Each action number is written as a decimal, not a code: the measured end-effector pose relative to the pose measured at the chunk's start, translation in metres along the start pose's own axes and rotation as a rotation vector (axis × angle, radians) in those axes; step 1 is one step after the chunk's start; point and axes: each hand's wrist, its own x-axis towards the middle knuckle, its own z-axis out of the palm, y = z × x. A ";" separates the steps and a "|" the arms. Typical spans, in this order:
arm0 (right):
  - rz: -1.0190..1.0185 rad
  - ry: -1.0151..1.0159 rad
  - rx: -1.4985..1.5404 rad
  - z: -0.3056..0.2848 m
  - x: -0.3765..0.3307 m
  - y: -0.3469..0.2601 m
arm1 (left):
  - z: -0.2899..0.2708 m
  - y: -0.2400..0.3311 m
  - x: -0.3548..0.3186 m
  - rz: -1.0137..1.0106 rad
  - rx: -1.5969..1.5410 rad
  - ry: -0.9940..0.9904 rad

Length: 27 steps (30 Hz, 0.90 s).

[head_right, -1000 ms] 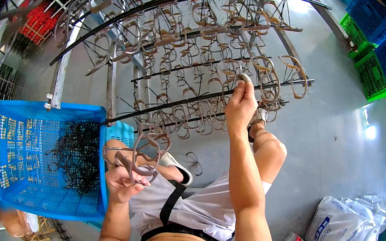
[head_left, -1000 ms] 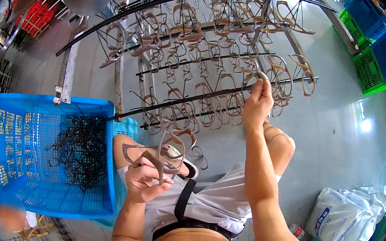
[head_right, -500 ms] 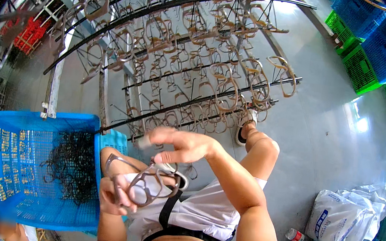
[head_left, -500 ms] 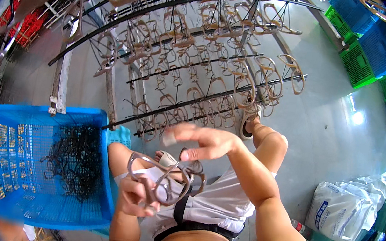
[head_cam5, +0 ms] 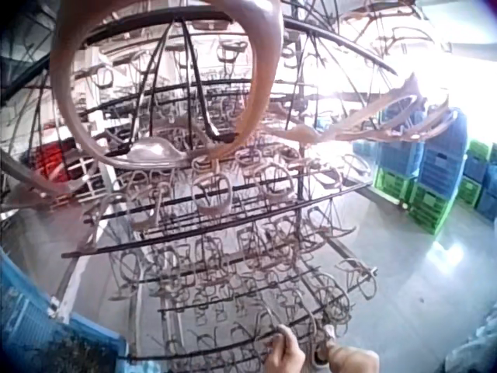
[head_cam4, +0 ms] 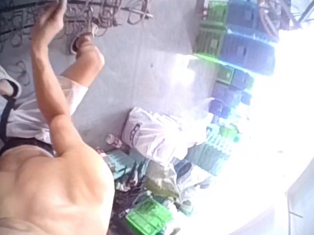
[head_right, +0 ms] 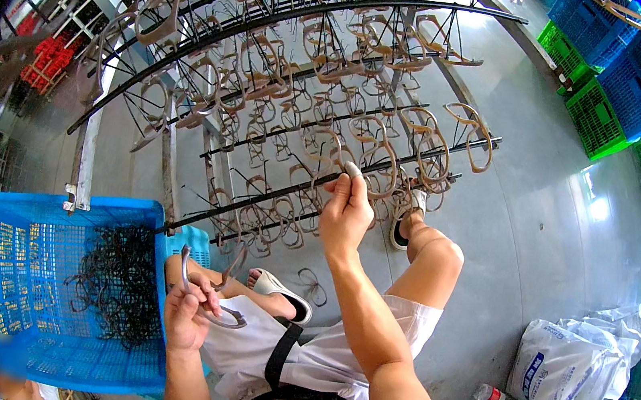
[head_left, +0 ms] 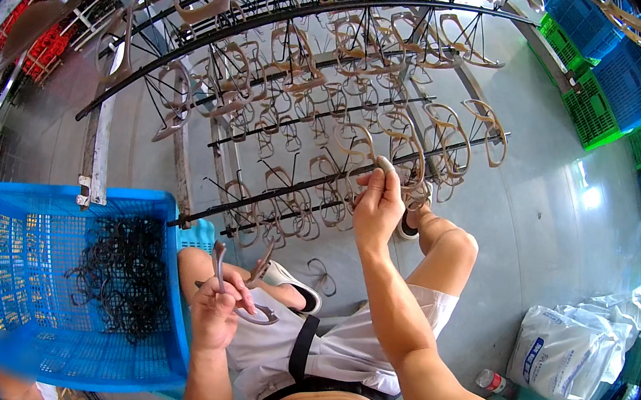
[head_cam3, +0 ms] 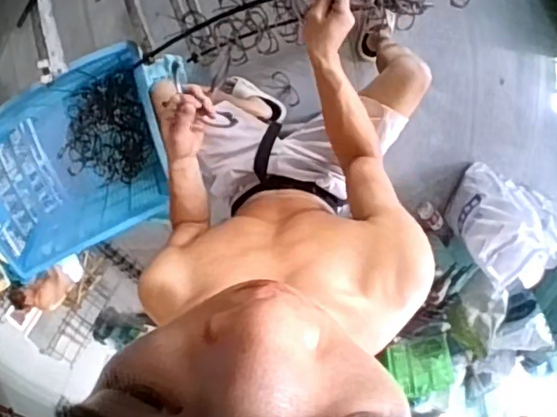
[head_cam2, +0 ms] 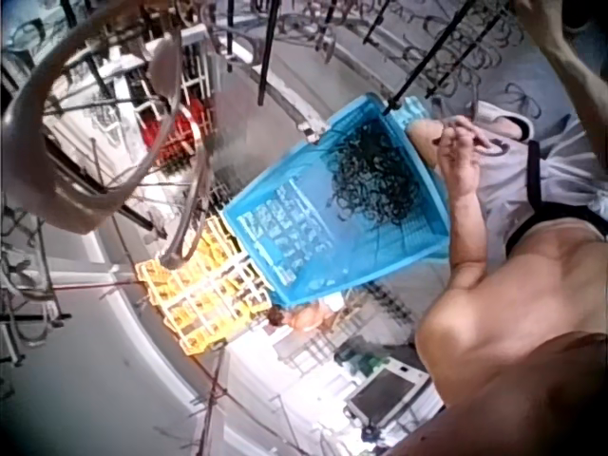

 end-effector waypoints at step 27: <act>-0.195 -0.140 -0.254 0.016 -0.012 -0.009 | -0.001 0.015 0.006 -0.068 -0.723 0.032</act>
